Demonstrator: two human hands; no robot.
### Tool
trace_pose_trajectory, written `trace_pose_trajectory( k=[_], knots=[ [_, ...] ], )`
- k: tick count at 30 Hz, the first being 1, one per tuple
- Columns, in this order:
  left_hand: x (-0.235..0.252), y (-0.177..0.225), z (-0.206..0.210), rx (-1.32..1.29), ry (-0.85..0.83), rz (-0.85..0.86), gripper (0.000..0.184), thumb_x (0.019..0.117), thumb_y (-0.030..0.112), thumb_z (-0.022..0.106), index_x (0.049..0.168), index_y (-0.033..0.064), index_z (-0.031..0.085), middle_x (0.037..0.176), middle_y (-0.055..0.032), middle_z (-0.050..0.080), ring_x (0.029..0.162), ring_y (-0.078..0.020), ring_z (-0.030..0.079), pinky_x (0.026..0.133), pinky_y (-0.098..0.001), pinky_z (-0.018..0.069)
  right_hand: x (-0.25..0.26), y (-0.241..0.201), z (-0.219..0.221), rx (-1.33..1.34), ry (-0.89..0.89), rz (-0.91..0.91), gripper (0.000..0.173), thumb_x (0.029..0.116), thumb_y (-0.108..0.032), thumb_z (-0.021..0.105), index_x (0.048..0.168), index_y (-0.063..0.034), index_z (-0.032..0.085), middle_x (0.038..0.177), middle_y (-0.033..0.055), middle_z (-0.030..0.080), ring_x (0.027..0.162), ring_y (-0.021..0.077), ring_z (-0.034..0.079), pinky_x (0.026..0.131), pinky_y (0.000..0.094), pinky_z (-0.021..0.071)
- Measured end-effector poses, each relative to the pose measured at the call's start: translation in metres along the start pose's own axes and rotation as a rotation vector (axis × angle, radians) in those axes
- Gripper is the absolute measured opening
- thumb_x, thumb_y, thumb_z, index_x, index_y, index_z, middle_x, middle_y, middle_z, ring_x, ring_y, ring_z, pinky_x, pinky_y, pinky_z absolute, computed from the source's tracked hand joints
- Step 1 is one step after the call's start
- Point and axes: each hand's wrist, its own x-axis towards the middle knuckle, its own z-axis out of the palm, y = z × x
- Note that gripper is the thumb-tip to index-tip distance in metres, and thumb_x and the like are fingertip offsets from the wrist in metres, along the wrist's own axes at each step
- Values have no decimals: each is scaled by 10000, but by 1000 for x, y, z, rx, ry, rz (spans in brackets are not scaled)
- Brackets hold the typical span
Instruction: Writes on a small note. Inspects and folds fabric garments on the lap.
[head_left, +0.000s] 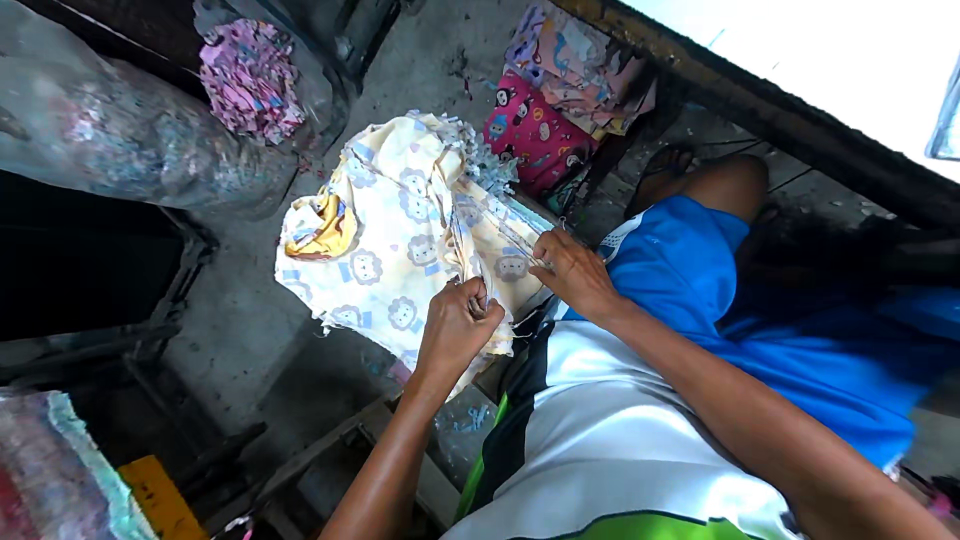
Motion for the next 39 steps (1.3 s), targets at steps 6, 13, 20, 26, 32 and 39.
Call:
trace_pose_trajectory(
  k=[6,13,20,26,32,39],
  knots=[
    [0,-1,-2,-5,7,17,252,898,135,672,719,104,497,675,-20,470,620,-128,497,561,-297,393,3,1,0,-68,-202,105,279,970,-233,711,1090,17,680,1103,213,658,959,392,674,781,578,532],
    [0,0,4,48,-3,40,219,869,97,716,779,80,518,705,-56,497,609,-173,502,550,-339,408,-1,1,-3,47,-141,164,186,980,-187,684,1040,-10,681,981,175,681,893,358,677,736,561,529],
    [1,0,4,64,-15,51,193,875,114,697,785,76,530,704,-57,503,620,-184,523,560,-349,426,-2,-5,1,10,-118,116,183,938,-163,742,1001,0,686,1017,183,664,880,360,671,715,562,533],
    [2,0,8,31,-44,36,123,906,86,673,934,60,557,757,-72,539,612,-181,522,558,-357,443,-7,-5,-3,131,-148,135,175,961,-129,710,1079,-3,682,963,173,688,864,326,684,770,540,553],
    [3,4,13,162,-231,-29,262,1047,123,495,1192,154,710,1029,-203,596,882,-349,624,743,-497,527,-19,-11,-17,156,-137,59,239,983,-251,704,937,-16,697,862,121,651,762,262,647,695,473,541],
    [21,5,24,17,-156,-57,272,1015,250,620,866,28,673,765,-127,565,761,-298,579,689,-494,468,-36,-43,-27,133,-204,-103,162,993,-169,654,938,-18,681,895,102,639,756,229,637,673,424,533]
  ],
)
